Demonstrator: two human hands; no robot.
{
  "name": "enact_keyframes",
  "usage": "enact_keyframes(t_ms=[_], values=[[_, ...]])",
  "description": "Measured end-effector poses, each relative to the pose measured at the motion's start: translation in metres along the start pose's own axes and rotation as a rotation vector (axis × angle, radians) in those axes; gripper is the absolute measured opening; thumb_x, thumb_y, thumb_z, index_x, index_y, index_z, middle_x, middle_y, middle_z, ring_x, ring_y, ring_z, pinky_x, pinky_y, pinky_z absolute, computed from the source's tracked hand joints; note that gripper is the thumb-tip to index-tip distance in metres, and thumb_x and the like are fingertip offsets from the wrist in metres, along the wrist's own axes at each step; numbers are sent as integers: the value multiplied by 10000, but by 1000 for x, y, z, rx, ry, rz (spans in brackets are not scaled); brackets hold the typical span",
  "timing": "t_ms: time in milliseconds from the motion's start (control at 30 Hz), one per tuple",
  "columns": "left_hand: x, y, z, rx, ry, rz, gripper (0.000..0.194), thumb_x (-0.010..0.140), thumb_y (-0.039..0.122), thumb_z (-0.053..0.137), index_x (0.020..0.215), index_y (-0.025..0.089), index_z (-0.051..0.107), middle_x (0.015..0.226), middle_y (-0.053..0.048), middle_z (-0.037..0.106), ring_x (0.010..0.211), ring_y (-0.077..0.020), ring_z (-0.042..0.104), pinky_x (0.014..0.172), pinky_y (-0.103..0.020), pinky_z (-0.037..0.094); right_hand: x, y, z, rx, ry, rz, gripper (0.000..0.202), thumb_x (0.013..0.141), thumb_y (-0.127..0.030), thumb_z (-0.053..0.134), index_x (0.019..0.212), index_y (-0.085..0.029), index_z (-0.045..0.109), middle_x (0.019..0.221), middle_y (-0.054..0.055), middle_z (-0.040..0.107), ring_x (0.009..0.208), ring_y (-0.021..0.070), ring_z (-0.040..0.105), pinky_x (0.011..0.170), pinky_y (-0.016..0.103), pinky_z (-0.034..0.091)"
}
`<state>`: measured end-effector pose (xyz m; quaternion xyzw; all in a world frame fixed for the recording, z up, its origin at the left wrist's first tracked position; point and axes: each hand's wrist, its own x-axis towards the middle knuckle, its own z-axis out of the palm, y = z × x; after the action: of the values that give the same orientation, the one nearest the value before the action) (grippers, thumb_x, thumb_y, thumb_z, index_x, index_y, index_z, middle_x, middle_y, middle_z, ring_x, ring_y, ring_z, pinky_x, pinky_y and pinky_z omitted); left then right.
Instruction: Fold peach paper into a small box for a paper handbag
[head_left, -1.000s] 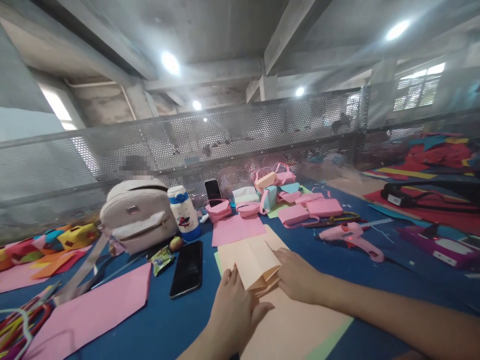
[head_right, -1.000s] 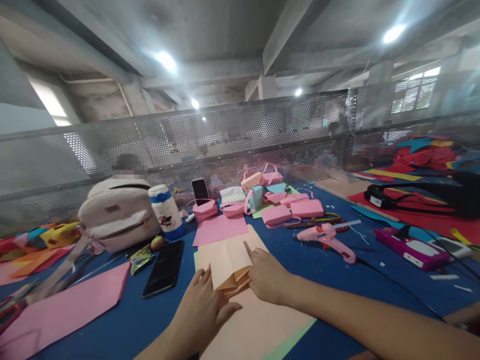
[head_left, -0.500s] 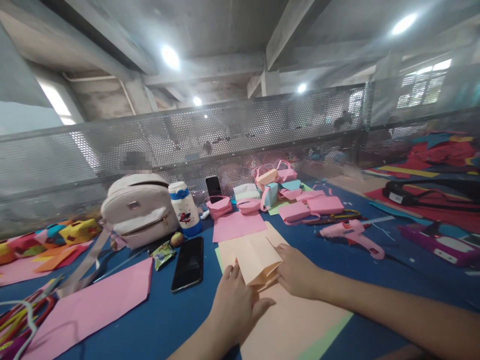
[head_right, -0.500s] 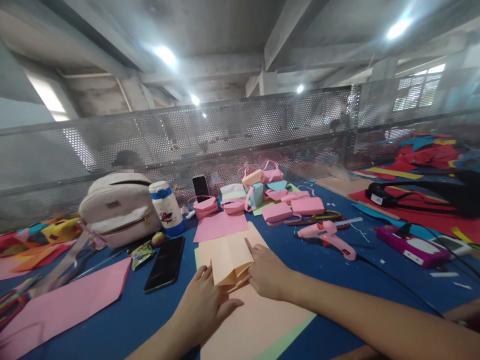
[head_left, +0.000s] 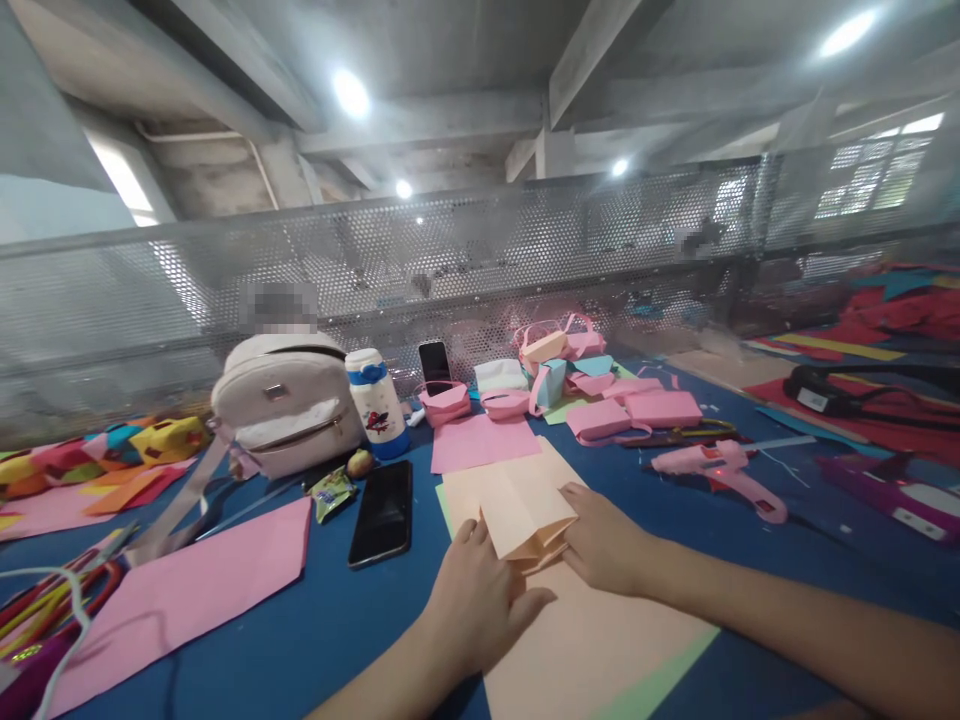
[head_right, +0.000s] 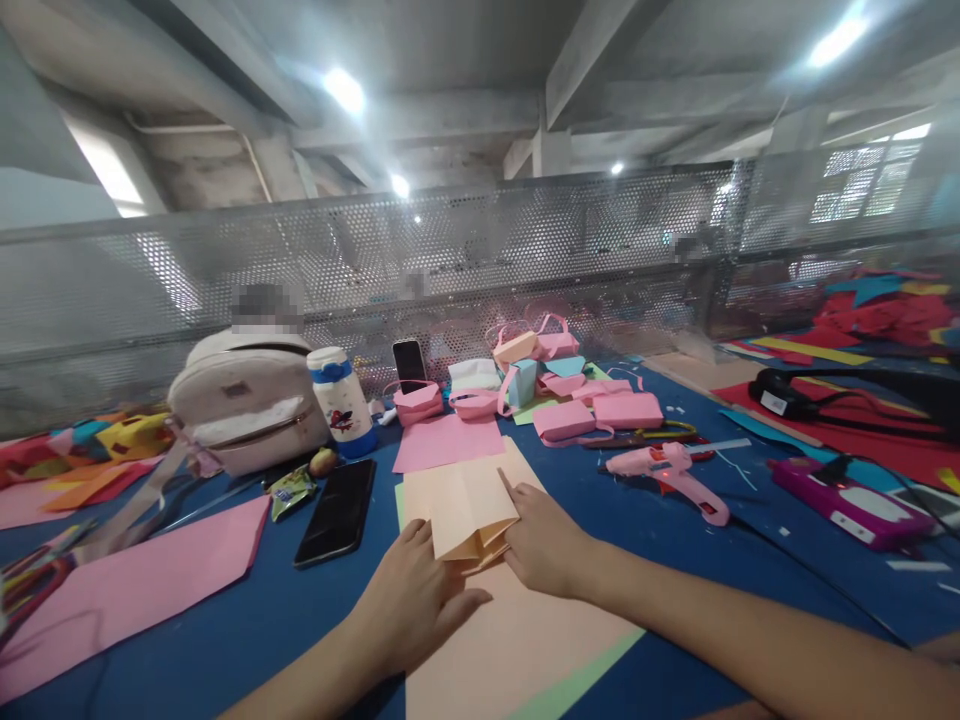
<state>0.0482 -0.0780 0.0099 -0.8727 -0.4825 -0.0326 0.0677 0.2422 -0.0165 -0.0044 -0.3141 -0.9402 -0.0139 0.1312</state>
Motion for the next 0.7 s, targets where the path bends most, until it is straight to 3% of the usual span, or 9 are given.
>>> enact_keyframes(t_ms=[233, 433, 700], values=[[1, -4, -5, 12, 13, 81, 458, 930, 515, 479, 691, 212, 727, 769, -76, 701, 889, -287, 590, 753, -405, 398, 1, -1, -1, 0, -1, -24, 322, 836, -127, 491, 1065, -133, 719, 1103, 152, 693, 1132, 301, 531, 993, 440, 389], [0, -3, -6, -3, 9, 87, 412, 924, 461, 493, 677, 202, 698, 769, -66, 692, 881, -275, 597, 759, -396, 391, 2, -3, -2, 13, -23, -34, 364, 832, -118, 476, 1122, -124, 696, 1189, 152, 668, 1153, 311, 526, 1016, 463, 379], [0, -1, -4, 19, 18, 107, 357, 931, 394, 467, 705, 198, 663, 829, -63, 699, 883, -275, 606, 770, -413, 416, 2, -2, -1, 27, -40, -9, 304, 836, -132, 478, 1030, -122, 712, 1166, 161, 670, 1180, 323, 505, 1035, 476, 370]])
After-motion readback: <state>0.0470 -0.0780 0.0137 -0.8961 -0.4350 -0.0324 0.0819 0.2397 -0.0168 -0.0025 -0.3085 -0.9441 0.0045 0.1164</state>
